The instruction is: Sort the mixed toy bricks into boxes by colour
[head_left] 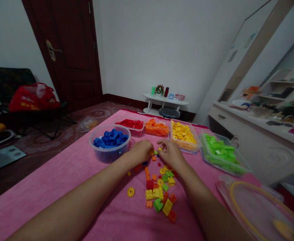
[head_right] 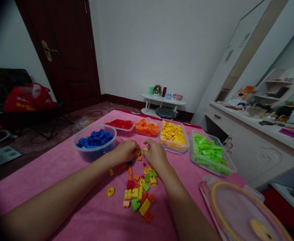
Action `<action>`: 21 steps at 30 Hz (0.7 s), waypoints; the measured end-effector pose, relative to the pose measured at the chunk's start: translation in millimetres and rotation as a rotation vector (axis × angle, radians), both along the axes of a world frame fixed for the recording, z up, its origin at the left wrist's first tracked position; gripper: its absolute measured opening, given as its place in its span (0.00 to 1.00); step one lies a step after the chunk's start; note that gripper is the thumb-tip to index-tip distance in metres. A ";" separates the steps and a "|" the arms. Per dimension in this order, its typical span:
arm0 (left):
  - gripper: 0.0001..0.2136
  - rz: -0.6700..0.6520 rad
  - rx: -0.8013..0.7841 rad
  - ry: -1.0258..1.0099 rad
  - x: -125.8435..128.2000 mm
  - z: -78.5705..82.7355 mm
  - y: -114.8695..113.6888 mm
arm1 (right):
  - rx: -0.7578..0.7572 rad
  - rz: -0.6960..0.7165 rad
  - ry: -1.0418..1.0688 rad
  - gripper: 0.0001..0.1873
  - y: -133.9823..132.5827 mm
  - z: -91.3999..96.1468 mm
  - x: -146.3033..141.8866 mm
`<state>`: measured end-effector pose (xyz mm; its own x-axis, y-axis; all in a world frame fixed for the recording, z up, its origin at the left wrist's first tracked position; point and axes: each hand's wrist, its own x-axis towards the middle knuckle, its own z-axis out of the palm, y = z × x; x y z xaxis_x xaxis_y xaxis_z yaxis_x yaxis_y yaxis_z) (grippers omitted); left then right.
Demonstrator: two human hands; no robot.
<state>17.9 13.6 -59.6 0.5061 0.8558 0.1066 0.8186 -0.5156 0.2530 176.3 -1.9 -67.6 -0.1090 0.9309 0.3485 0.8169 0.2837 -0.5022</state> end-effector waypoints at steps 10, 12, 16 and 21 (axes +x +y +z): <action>0.08 0.050 0.052 -0.285 -5.4 14.8 7.6 | -0.397 -0.040 0.981 0.07 0.5 -1.5 -9.4; 0.08 0.029 0.138 -0.367 -3.5 25.0 4.8 | -0.541 0.006 1.257 0.06 -2.6 2.7 -12.5; 0.14 -0.092 0.084 -0.480 7.4 28.6 -5.0 | -0.865 0.174 1.585 0.22 -10.4 11.5 -20.3; 0.21 -0.166 0.060 -0.559 5.6 36.7 -10.5 | -0.887 0.156 1.717 0.20 -11.2 18.3 -19.4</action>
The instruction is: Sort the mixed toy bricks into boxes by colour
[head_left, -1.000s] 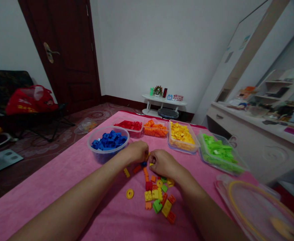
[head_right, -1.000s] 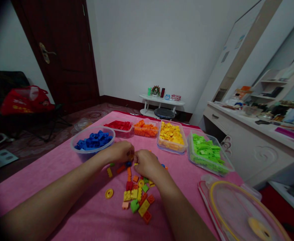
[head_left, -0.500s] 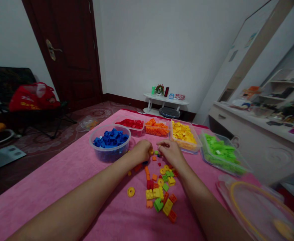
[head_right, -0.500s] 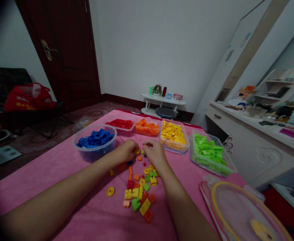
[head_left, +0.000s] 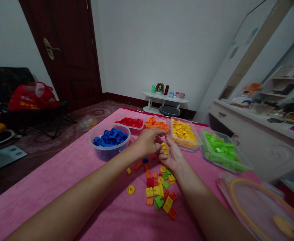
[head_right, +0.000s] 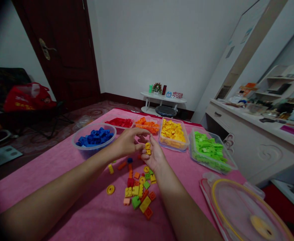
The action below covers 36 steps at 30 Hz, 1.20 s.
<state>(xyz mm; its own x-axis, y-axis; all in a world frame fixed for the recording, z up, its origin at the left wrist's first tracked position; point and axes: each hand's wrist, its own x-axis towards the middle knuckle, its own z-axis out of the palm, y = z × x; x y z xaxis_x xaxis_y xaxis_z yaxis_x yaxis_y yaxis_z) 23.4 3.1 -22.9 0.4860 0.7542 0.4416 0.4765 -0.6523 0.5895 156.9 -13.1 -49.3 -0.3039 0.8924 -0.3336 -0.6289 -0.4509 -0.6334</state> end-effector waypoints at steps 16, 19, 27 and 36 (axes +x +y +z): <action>0.12 0.260 0.032 0.673 -34.1 36.2 -7.5 | 0.176 -0.193 -0.138 0.15 6.3 16.8 31.3; 0.14 0.578 0.096 0.685 -73.2 58.1 3.6 | 0.196 -0.198 -0.116 0.14 5.9 21.2 35.2; 0.13 0.629 -0.019 0.642 -110.9 49.6 24.4 | 0.162 -0.227 -0.051 0.11 9.5 14.7 47.1; 0.11 -0.006 -0.122 0.244 -31.3 8.5 17.8 | 0.090 -0.668 -0.456 0.13 76.2 65.5 80.1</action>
<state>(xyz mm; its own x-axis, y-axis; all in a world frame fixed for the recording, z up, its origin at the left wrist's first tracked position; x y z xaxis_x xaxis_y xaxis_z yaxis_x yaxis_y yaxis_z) -7.9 21.0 -14.3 0.5715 0.7914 0.2172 0.6101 -0.5867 0.5324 237.0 63.1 16.2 0.4505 0.8666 -0.2144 -0.4186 -0.0071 -0.9081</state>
